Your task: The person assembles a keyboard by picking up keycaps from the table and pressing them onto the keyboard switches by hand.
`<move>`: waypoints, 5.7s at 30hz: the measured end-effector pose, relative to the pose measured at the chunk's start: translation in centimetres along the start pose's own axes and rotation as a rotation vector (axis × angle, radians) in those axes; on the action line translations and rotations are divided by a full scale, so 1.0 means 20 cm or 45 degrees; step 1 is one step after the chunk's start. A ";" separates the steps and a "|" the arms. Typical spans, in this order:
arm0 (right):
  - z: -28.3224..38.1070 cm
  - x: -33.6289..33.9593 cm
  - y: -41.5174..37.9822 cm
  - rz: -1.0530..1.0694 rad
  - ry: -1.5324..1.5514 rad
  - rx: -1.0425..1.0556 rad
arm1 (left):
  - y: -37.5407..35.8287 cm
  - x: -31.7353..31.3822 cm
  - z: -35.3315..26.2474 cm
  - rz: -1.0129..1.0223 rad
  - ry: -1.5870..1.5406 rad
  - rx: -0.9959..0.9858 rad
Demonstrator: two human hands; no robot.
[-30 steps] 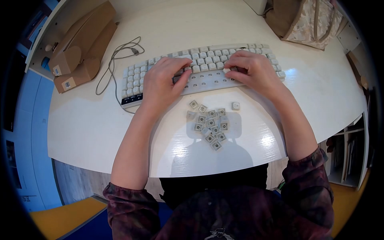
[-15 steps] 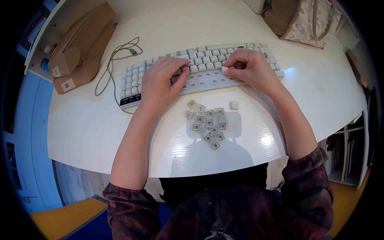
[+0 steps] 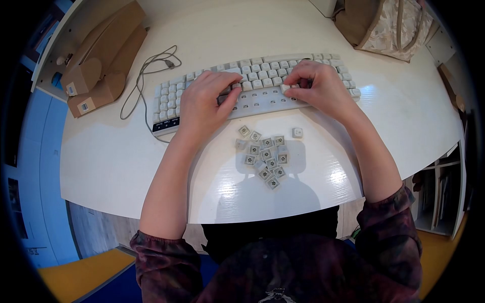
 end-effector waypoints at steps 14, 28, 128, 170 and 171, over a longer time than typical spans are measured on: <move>0.08 0.01 0.04 0.133 -0.322 -0.098 | 0.01 -0.01 -0.01 -0.001 -0.005 0.005; 0.17 0.15 -0.10 0.510 0.046 -0.061 | 0.00 0.00 0.00 -0.008 0.013 -0.059; 0.16 0.08 -0.06 -0.289 0.202 0.202 | -0.01 0.04 -0.18 -0.363 -0.176 -0.186; 0.12 -0.06 -0.04 -0.109 -0.367 0.185 | -0.01 -0.10 -0.16 0.163 0.189 -0.289; 0.13 -0.06 -0.04 -0.103 -0.417 0.257 | -0.01 -0.10 -0.16 0.167 0.195 -0.283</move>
Point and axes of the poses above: each hand's wrist, its own y-axis towards the middle knuckle, its own x-axis out of the back of the hand, z = x × y, the point moved 4 cm from there along y, towards the middle knuckle, and after that the axes turned 1 degree about y, right-handed, at the moved point
